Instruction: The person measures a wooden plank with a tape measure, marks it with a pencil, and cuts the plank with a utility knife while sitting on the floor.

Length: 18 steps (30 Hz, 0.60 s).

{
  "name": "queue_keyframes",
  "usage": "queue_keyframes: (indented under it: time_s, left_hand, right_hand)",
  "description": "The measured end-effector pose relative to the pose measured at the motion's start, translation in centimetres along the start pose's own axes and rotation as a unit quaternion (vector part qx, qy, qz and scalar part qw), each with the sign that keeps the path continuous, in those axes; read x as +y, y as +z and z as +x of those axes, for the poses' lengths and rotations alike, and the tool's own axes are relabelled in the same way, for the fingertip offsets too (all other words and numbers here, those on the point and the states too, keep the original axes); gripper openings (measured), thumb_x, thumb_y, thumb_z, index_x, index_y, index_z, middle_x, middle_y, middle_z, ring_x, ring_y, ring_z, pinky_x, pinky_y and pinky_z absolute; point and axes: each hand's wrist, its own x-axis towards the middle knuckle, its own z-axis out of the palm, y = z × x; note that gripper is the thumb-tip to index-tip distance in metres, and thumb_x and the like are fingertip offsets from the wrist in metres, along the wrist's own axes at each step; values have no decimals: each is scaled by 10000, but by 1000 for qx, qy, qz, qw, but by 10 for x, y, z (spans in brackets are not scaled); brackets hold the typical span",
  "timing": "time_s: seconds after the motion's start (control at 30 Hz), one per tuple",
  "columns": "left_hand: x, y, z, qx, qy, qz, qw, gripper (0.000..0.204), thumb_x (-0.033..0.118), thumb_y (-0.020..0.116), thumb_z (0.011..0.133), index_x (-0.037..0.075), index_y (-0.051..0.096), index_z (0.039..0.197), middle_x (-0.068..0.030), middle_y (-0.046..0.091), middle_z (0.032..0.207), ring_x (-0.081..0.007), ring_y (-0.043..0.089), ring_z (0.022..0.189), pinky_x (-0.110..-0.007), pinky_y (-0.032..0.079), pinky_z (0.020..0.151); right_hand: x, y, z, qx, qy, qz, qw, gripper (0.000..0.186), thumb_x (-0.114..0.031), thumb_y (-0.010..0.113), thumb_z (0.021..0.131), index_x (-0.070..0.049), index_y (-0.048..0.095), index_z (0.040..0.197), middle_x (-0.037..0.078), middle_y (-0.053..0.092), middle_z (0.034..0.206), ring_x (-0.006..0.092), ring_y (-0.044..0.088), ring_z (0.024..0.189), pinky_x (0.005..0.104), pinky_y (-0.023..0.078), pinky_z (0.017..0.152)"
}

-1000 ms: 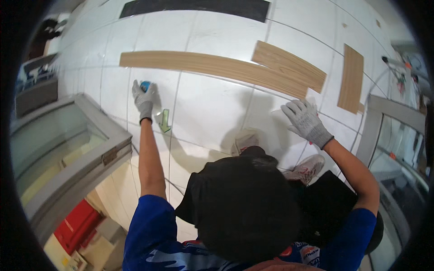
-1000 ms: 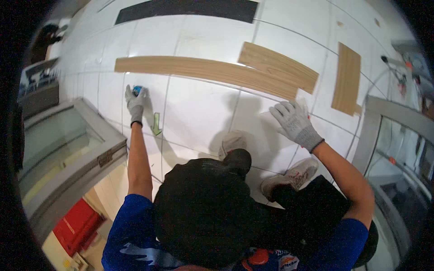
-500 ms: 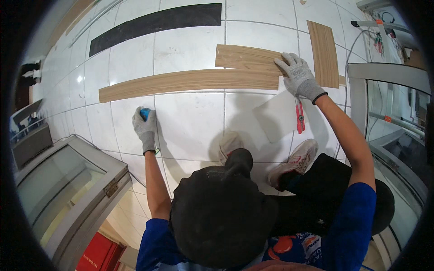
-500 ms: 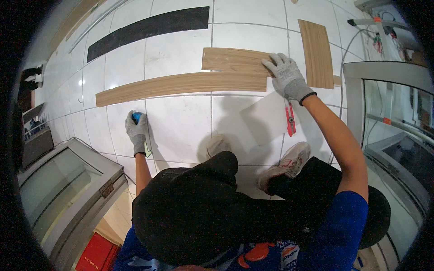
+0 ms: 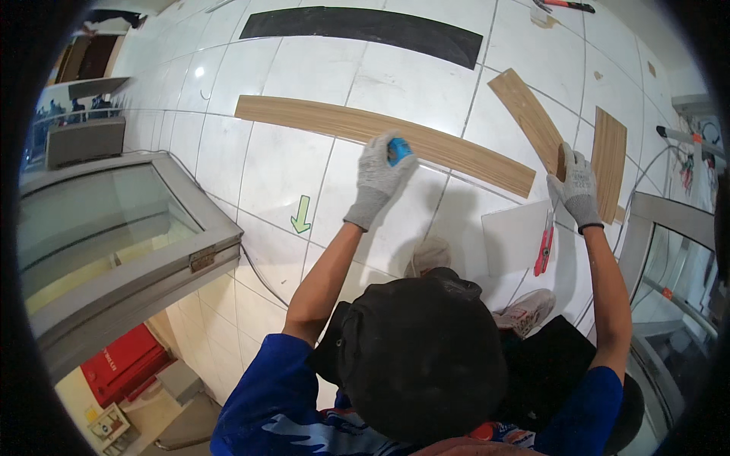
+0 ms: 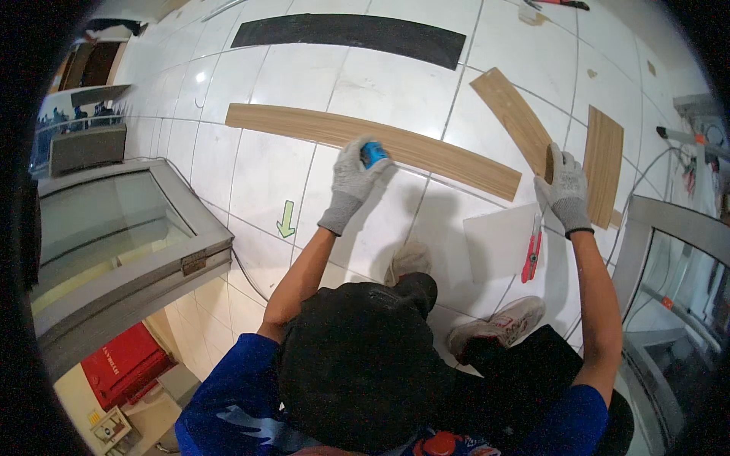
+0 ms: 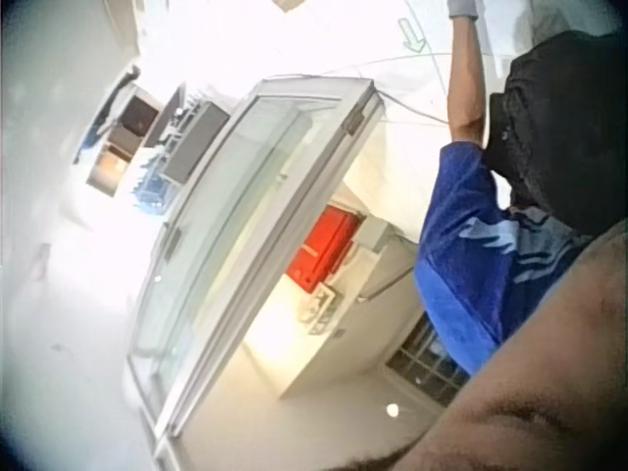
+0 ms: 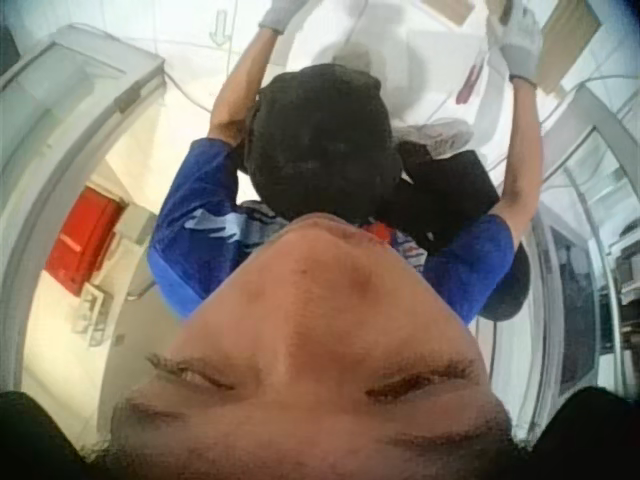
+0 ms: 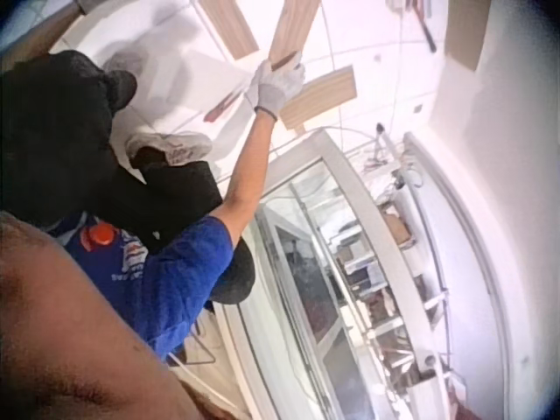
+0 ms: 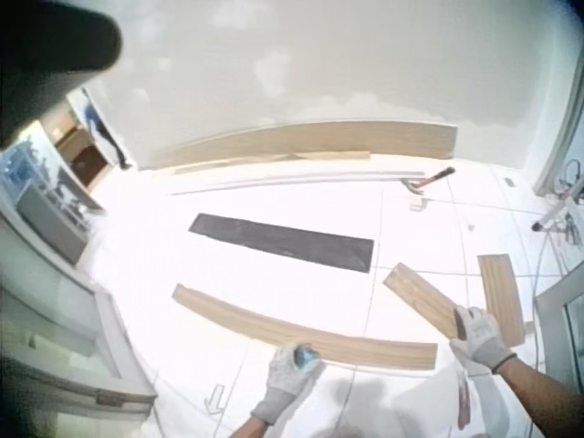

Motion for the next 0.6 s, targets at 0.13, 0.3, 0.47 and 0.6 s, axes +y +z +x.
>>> queue_keyframes:
  time_s: [0.13,0.3,0.47,0.6]
  left_hand:
    - [41,29,-2,-103,-220,-307,920,526,368,813,936,42,647,1313,-89,687,1104,-239,667,1094,-396,544,1010]
    - [58,90,-34,-193,-292,-586,731,570,590,538,1066,83,631,1308,-90,688,1074,-175,690,926,-363,601,842]
    - [95,103,-52,-286,-355,-602,656,722,681,405,1079,63,514,1435,-95,702,1146,-203,682,1064,-392,568,907]
    - [67,80,-53,-353,-330,-544,685,652,616,440,1097,43,571,1379,-111,703,1159,-208,691,1051,-388,577,908]
  right_hand:
    - [-42,-9,-3,5,-97,106,990,792,-337,799,865,-109,472,1549,174,556,1437,343,527,1348,451,419,1155]
    - [-135,-30,-31,-68,-161,367,914,668,-343,744,927,-86,521,1502,200,574,1430,396,557,1334,477,426,1164]
    - [-137,-14,-41,-118,-89,349,925,618,-451,623,1034,-83,510,1518,218,592,1434,391,562,1349,469,446,1145]
    - [-139,-23,-34,-116,-87,432,890,625,-531,501,1085,-72,524,1508,218,609,1428,389,591,1323,460,440,1143]
